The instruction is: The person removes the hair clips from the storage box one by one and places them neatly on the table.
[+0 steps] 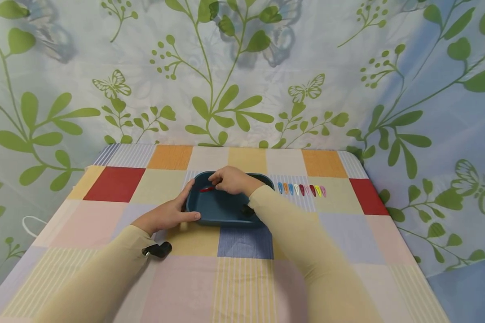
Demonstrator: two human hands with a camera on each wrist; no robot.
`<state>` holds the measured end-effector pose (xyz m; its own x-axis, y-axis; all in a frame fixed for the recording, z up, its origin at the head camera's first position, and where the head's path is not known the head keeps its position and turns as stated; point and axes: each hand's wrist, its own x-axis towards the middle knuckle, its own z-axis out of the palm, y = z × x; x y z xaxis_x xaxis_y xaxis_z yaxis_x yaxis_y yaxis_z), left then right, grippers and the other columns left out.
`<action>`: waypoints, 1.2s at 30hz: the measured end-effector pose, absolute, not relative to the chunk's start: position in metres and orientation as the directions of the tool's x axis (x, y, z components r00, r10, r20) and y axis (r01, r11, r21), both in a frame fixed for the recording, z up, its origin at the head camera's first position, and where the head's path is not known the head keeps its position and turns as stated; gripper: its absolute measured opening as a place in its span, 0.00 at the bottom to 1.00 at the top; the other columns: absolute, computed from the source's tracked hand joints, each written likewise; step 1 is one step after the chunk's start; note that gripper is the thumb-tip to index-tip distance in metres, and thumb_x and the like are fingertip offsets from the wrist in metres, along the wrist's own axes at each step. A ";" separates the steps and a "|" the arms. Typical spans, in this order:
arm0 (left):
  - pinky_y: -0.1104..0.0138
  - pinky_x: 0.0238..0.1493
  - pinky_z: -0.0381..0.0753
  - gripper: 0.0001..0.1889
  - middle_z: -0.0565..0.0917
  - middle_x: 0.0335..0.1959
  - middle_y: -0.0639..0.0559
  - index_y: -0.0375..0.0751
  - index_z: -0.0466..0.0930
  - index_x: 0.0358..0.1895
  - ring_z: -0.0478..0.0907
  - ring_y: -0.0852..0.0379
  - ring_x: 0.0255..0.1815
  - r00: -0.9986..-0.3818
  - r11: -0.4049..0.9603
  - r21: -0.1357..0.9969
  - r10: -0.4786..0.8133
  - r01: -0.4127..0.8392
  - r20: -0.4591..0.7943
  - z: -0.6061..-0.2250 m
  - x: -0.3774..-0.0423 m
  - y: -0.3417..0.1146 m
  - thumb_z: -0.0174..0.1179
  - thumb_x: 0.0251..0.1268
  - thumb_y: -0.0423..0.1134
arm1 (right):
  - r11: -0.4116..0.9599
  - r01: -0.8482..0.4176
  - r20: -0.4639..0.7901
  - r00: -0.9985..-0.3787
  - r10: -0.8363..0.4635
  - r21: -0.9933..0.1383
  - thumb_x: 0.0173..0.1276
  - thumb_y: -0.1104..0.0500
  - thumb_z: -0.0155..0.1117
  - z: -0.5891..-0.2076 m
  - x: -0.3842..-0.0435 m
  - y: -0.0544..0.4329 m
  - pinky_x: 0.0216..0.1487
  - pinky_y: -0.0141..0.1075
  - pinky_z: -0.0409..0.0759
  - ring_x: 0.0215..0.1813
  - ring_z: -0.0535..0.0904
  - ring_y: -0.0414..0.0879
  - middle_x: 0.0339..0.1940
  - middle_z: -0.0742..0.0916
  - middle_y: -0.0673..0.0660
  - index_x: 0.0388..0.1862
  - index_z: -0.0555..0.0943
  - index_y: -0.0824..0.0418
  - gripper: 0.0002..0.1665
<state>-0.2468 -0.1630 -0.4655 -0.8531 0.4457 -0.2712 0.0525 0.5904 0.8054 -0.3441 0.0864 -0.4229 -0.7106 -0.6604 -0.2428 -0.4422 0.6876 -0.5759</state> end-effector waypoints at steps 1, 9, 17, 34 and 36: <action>0.41 0.79 0.62 0.62 0.46 0.89 0.44 0.70 0.22 0.85 0.60 0.38 0.82 -0.853 0.588 0.807 0.446 0.051 -0.272 -0.466 -0.247 -0.163 0.68 0.68 0.63 | 0.690 -0.453 -0.246 -0.706 -0.664 -0.564 0.79 0.62 0.62 -0.425 -0.345 0.085 0.66 0.43 0.82 0.68 0.82 0.53 0.66 0.87 0.58 0.74 0.78 0.60 0.26; 0.40 0.80 0.61 0.62 0.45 0.89 0.44 0.71 0.22 0.85 0.56 0.39 0.84 -0.850 0.584 0.811 0.450 0.047 -0.274 -0.468 -0.248 -0.164 0.68 0.67 0.64 | 0.701 -0.498 -0.282 -0.673 -0.684 -0.510 0.78 0.63 0.62 -0.434 -0.348 0.076 0.73 0.46 0.77 0.74 0.78 0.53 0.70 0.85 0.58 0.75 0.77 0.60 0.28; 0.41 0.79 0.62 0.61 0.48 0.88 0.44 0.73 0.23 0.85 0.60 0.40 0.82 -0.853 0.587 0.809 0.442 0.042 -0.276 -0.467 -0.248 -0.163 0.68 0.68 0.62 | 0.712 -0.529 -0.314 -0.653 -0.689 -0.462 0.78 0.61 0.63 -0.440 -0.349 0.071 0.77 0.47 0.73 0.75 0.76 0.52 0.71 0.84 0.58 0.76 0.76 0.58 0.29; 0.39 0.80 0.60 0.60 0.47 0.88 0.45 0.73 0.22 0.85 0.58 0.39 0.83 -0.855 0.603 0.797 0.423 0.018 -0.300 -0.464 -0.247 -0.162 0.67 0.69 0.61 | 0.691 -0.533 -0.248 -0.674 -0.695 -0.489 0.80 0.61 0.60 -0.448 -0.354 0.072 0.57 0.41 0.83 0.50 0.84 0.46 0.52 0.91 0.55 0.70 0.82 0.59 0.22; 0.39 0.81 0.59 0.60 0.47 0.88 0.45 0.74 0.22 0.84 0.58 0.39 0.83 -0.856 0.604 0.797 0.421 0.017 -0.300 -0.464 -0.247 -0.162 0.68 0.68 0.61 | 0.695 -0.550 -0.251 -0.671 -0.698 -0.464 0.79 0.60 0.61 -0.450 -0.355 0.071 0.54 0.40 0.82 0.45 0.83 0.44 0.50 0.91 0.54 0.70 0.82 0.59 0.22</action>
<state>-0.2471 -0.1623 -0.4642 -0.8561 0.4208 -0.3000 0.0174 0.6036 0.7971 -0.3553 0.0708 -0.4499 -0.6708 -0.6979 -0.2509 -0.5497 0.6950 -0.4636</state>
